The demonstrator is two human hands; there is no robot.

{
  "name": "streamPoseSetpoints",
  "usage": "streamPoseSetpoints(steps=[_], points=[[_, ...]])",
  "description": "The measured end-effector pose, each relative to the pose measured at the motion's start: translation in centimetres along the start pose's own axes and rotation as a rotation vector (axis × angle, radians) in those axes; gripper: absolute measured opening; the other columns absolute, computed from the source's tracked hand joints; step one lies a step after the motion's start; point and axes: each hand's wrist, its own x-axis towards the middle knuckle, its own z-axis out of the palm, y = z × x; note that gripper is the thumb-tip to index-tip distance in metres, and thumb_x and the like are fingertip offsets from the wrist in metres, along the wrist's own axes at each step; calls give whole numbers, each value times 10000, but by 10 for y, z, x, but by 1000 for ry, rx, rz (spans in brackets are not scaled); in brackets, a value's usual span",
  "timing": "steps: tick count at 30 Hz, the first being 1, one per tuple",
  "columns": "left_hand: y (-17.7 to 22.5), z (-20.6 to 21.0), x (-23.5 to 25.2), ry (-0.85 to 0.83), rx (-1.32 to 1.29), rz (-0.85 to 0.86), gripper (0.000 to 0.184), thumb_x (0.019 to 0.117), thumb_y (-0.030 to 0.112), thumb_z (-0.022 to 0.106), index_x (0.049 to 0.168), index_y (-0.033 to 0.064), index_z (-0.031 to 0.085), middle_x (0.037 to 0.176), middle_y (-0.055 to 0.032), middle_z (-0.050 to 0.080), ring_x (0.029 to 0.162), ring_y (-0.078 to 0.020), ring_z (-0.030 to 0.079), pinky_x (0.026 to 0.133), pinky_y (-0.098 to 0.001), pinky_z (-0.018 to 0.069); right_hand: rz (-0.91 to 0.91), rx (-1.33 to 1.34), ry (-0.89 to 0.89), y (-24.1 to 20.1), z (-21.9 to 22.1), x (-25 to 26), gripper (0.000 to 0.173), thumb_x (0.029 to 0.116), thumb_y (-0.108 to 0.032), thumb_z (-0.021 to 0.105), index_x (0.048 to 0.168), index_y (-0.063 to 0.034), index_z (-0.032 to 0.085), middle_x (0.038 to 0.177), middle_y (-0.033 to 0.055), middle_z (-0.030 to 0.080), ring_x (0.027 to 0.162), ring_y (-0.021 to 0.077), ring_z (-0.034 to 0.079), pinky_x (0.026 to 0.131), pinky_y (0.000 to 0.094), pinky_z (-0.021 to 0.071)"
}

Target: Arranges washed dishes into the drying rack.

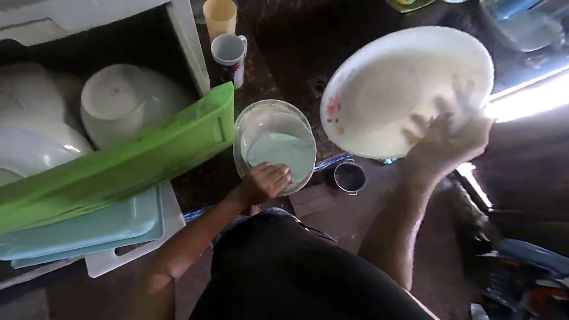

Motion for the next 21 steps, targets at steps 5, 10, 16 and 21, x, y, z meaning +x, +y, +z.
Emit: streamPoseSetpoints(steps=[5, 10, 16, 21], points=[[-7, -5, 0, -227, -85, -43, 295, 1039, 258, 556, 996, 37, 747, 1078, -108, 769, 1042, -262, 734, 855, -395, 583, 86, -6, -36, 25, -23, -18, 393, 1029, -28, 472, 1398, 107, 493, 1335, 215, 627, 1116, 195, 694, 939, 336, 585], [-28, -27, 10, -632, -192, -189, 541, 872, 257, 775, 1342, 22, 646, 1440, -151, 600, 1393, -356, 512, 1146, -569, 382, 105, 144, 1, 47, -36, -32, 374, 978, 65, 464, 1318, 219, 463, 1265, 265, 610, 1054, 117, 678, 907, 250, 572], [-33, -11, 29, -711, -74, -159, 381, 986, -69, 507, 1328, 24, 646, 1463, -169, 577, 1389, -401, 508, 1094, -604, 427, 191, 172, -29, 30, -34, -44, 405, 968, 74, 465, 1344, 224, 449, 1320, 295, 570, 1153, 118, 618, 981, 217, 508], [-30, -8, 29, -720, -102, -87, 368, 1001, -81, 465, 1345, -88, 593, 1454, -212, 572, 1384, -435, 502, 1091, -603, 431, 153, 168, -105, 31, -21, -41, 440, 983, 67, 447, 1399, 207, 423, 1364, 329, 530, 1155, 141, 613, 978, 218, 504]])
